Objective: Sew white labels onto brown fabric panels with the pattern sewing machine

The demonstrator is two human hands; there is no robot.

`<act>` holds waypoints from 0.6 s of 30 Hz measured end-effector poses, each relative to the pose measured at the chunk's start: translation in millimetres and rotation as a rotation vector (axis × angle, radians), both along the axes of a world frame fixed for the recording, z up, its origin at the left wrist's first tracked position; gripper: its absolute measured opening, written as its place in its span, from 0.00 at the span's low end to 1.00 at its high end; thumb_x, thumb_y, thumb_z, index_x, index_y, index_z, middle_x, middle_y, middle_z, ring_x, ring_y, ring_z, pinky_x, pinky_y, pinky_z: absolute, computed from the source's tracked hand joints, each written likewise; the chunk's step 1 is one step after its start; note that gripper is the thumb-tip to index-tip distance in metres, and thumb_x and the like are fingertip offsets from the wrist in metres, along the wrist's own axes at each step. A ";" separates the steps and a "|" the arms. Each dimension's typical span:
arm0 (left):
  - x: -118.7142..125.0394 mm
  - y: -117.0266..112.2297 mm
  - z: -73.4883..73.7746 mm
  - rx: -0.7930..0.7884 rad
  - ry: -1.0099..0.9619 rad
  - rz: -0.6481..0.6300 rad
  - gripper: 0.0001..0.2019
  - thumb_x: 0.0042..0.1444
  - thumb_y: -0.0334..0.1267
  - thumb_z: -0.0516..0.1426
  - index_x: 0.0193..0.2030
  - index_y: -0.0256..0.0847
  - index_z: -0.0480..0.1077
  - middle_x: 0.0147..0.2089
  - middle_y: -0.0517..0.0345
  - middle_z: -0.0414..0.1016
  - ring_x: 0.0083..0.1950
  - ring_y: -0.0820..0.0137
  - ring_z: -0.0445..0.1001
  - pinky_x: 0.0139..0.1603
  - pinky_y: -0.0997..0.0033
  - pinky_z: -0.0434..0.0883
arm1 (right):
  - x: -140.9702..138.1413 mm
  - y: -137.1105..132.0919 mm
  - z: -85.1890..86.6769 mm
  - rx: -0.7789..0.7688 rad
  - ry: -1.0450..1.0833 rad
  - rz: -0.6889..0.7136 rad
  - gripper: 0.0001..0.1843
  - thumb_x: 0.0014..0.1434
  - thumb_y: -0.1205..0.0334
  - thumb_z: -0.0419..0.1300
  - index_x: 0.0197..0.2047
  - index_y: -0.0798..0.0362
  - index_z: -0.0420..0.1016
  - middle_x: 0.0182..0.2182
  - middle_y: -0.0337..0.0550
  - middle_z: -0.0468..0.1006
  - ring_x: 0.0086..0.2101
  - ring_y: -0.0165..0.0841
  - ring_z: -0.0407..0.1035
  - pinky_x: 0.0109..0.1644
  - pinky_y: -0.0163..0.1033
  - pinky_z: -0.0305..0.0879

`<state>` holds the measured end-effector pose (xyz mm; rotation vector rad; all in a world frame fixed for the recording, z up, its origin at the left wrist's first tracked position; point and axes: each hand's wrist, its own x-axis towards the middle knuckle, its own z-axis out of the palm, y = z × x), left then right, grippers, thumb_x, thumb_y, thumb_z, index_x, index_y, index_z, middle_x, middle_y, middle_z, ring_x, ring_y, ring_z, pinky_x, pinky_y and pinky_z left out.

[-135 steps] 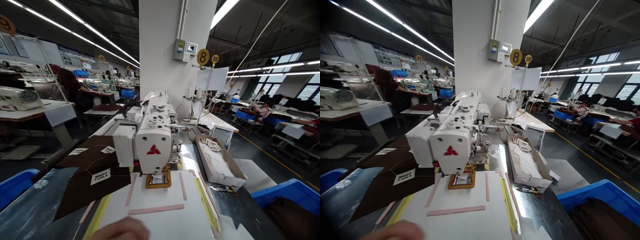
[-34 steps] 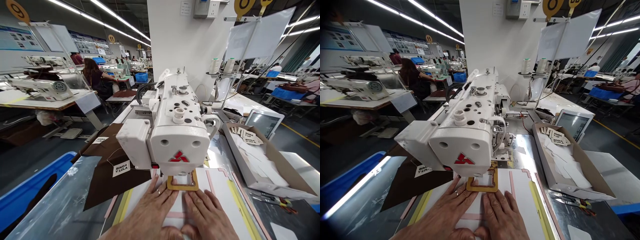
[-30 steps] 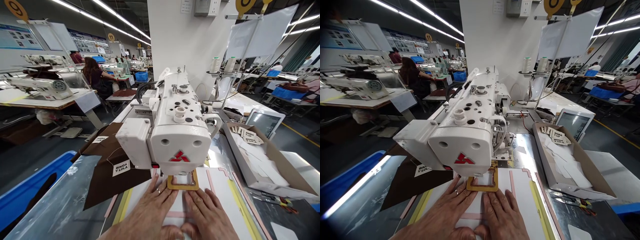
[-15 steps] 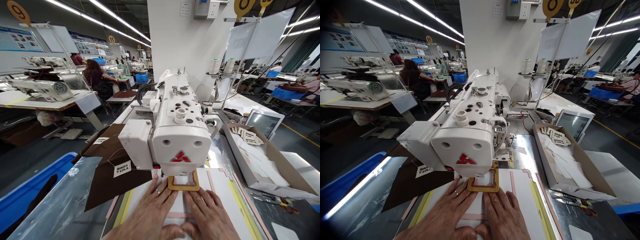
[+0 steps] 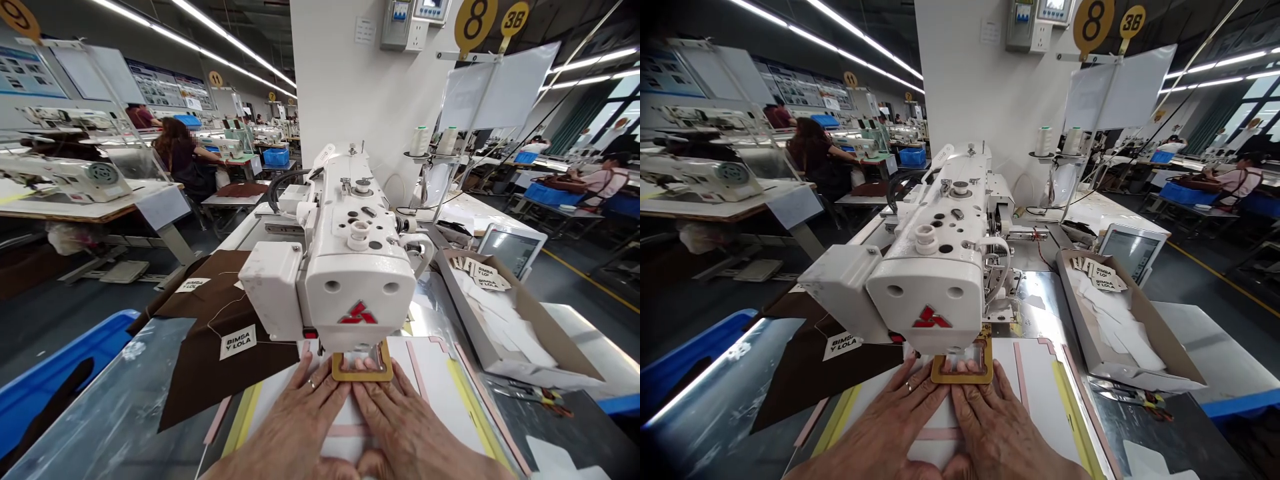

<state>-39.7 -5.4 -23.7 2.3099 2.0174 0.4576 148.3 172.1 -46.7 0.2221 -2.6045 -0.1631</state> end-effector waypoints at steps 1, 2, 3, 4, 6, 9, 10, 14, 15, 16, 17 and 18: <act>-0.3 -0.2 -1.0 -0.009 -0.010 0.002 0.57 0.59 0.76 0.54 0.82 0.43 0.37 0.78 0.44 0.57 0.77 0.48 0.58 0.80 0.44 0.41 | 0.1 1.4 -0.8 -0.004 -0.013 0.002 0.45 0.69 0.35 0.56 0.70 0.69 0.65 0.70 0.61 0.64 0.74 0.52 0.44 0.76 0.58 0.48; -0.4 -0.4 -1.8 -0.017 -0.020 0.006 0.57 0.59 0.76 0.55 0.82 0.43 0.37 0.78 0.44 0.56 0.77 0.47 0.58 0.80 0.44 0.41 | 0.4 2.3 -2.1 -0.011 -0.025 -0.002 0.47 0.69 0.34 0.56 0.71 0.69 0.63 0.71 0.61 0.62 0.75 0.52 0.43 0.75 0.58 0.50; -0.4 -0.5 -2.3 -0.020 -0.029 0.009 0.58 0.58 0.77 0.55 0.82 0.44 0.37 0.78 0.44 0.56 0.77 0.47 0.58 0.80 0.43 0.41 | 1.0 2.9 -3.7 -0.022 -0.040 -0.014 0.48 0.69 0.34 0.56 0.73 0.68 0.61 0.72 0.60 0.61 0.75 0.52 0.42 0.75 0.58 0.52; -0.3 -0.6 -2.4 -0.030 -0.035 0.014 0.58 0.58 0.77 0.55 0.82 0.44 0.36 0.78 0.44 0.55 0.77 0.47 0.57 0.80 0.44 0.41 | 1.8 3.0 -5.5 -0.036 -0.052 -0.030 0.49 0.69 0.33 0.56 0.74 0.67 0.59 0.73 0.59 0.59 0.75 0.52 0.42 0.74 0.59 0.53; 0.0 -0.6 -1.0 -0.066 -0.044 0.027 0.58 0.59 0.76 0.55 0.82 0.44 0.34 0.79 0.45 0.51 0.78 0.48 0.55 0.80 0.44 0.41 | 3.7 1.9 -8.7 -0.063 -0.060 -0.066 0.49 0.69 0.33 0.55 0.75 0.65 0.57 0.73 0.57 0.58 0.75 0.52 0.43 0.74 0.59 0.54; 0.8 0.3 4.7 -0.151 -0.065 0.064 0.58 0.59 0.74 0.58 0.82 0.46 0.31 0.81 0.47 0.47 0.79 0.48 0.53 0.80 0.43 0.44 | 6.5 -1.6 -10.5 -0.064 -0.048 -0.095 0.48 0.69 0.32 0.54 0.74 0.64 0.60 0.72 0.58 0.61 0.72 0.55 0.52 0.72 0.63 0.56; 1.1 0.7 6.7 -0.171 -0.071 0.074 0.59 0.59 0.73 0.59 0.81 0.47 0.30 0.81 0.47 0.46 0.79 0.48 0.53 0.80 0.41 0.45 | 7.3 -3.0 -10.1 -0.054 -0.047 -0.106 0.48 0.68 0.31 0.54 0.73 0.65 0.62 0.71 0.59 0.62 0.70 0.57 0.55 0.71 0.65 0.58; 2.6 2.3 10.7 -0.152 -0.075 0.069 0.57 0.60 0.72 0.59 0.81 0.49 0.30 0.80 0.48 0.48 0.78 0.48 0.55 0.79 0.40 0.47 | 8.3 -7.8 -5.9 -0.009 -0.061 -0.185 0.49 0.68 0.29 0.53 0.71 0.66 0.64 0.68 0.66 0.66 0.64 0.62 0.66 0.62 0.70 0.66; 2.9 2.8 10.5 -0.133 -0.069 0.061 0.56 0.61 0.72 0.58 0.81 0.49 0.30 0.80 0.48 0.49 0.78 0.48 0.55 0.79 0.40 0.48 | 8.0 -8.6 -5.0 -0.003 -0.057 -0.198 0.48 0.68 0.30 0.53 0.71 0.66 0.63 0.67 0.65 0.67 0.63 0.61 0.67 0.61 0.70 0.68; 3.2 3.3 10.0 -0.115 -0.057 0.056 0.54 0.63 0.71 0.57 0.81 0.50 0.31 0.80 0.50 0.50 0.78 0.49 0.56 0.79 0.41 0.49 | 7.4 -9.2 -4.1 0.001 -0.051 -0.202 0.48 0.68 0.30 0.52 0.71 0.66 0.63 0.67 0.65 0.68 0.62 0.61 0.69 0.60 0.68 0.70; 3.0 3.5 9.3 -0.099 -0.039 0.054 0.53 0.64 0.70 0.57 0.81 0.50 0.31 0.80 0.51 0.51 0.78 0.50 0.56 0.79 0.42 0.50 | 6.8 -9.4 -3.3 0.001 -0.048 -0.200 0.47 0.69 0.31 0.52 0.71 0.65 0.64 0.66 0.65 0.69 0.62 0.60 0.70 0.58 0.67 0.72; 2.4 3.1 8.5 -0.083 -0.017 0.053 0.52 0.65 0.70 0.56 0.81 0.50 0.31 0.80 0.51 0.51 0.78 0.51 0.56 0.79 0.44 0.51 | 6.3 -9.3 -2.4 -0.002 -0.045 -0.195 0.46 0.69 0.31 0.52 0.71 0.65 0.64 0.66 0.64 0.70 0.60 0.59 0.71 0.57 0.66 0.74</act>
